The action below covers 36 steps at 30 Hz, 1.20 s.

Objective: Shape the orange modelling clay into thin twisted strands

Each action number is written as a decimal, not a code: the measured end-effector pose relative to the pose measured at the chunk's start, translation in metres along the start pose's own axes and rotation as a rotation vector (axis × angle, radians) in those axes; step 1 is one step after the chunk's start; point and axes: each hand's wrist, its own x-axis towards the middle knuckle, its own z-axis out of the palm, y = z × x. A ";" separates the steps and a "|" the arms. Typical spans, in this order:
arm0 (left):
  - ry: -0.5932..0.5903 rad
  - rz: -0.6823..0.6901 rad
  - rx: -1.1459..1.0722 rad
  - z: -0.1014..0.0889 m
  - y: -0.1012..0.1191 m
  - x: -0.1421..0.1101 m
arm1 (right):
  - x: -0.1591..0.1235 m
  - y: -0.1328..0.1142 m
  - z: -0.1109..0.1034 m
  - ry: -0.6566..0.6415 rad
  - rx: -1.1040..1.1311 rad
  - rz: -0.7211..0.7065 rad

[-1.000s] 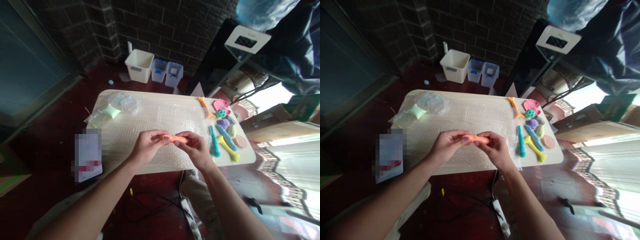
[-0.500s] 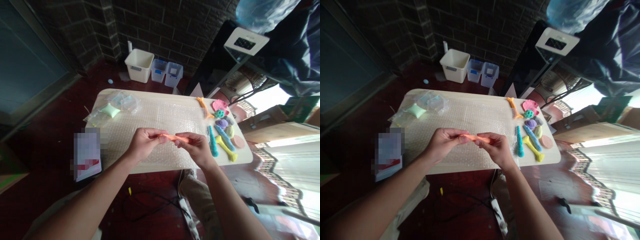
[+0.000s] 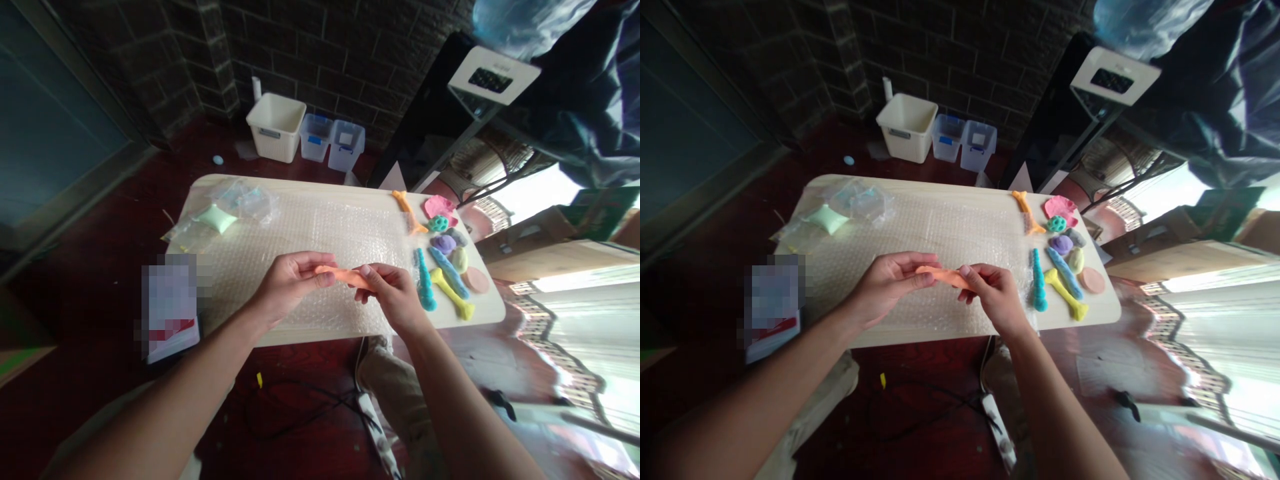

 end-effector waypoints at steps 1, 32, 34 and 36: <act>-0.006 0.008 0.029 0.000 0.000 0.000 | 0.000 0.000 0.000 0.006 -0.003 0.001; 0.017 0.135 0.372 0.000 0.006 -0.005 | -0.008 -0.005 0.009 -0.050 -0.553 -0.276; -0.002 0.125 0.306 0.002 0.007 -0.005 | -0.009 -0.004 0.013 -0.045 -0.459 -0.251; -0.008 0.099 0.186 0.004 0.008 -0.005 | -0.009 -0.005 0.016 -0.048 -0.327 -0.196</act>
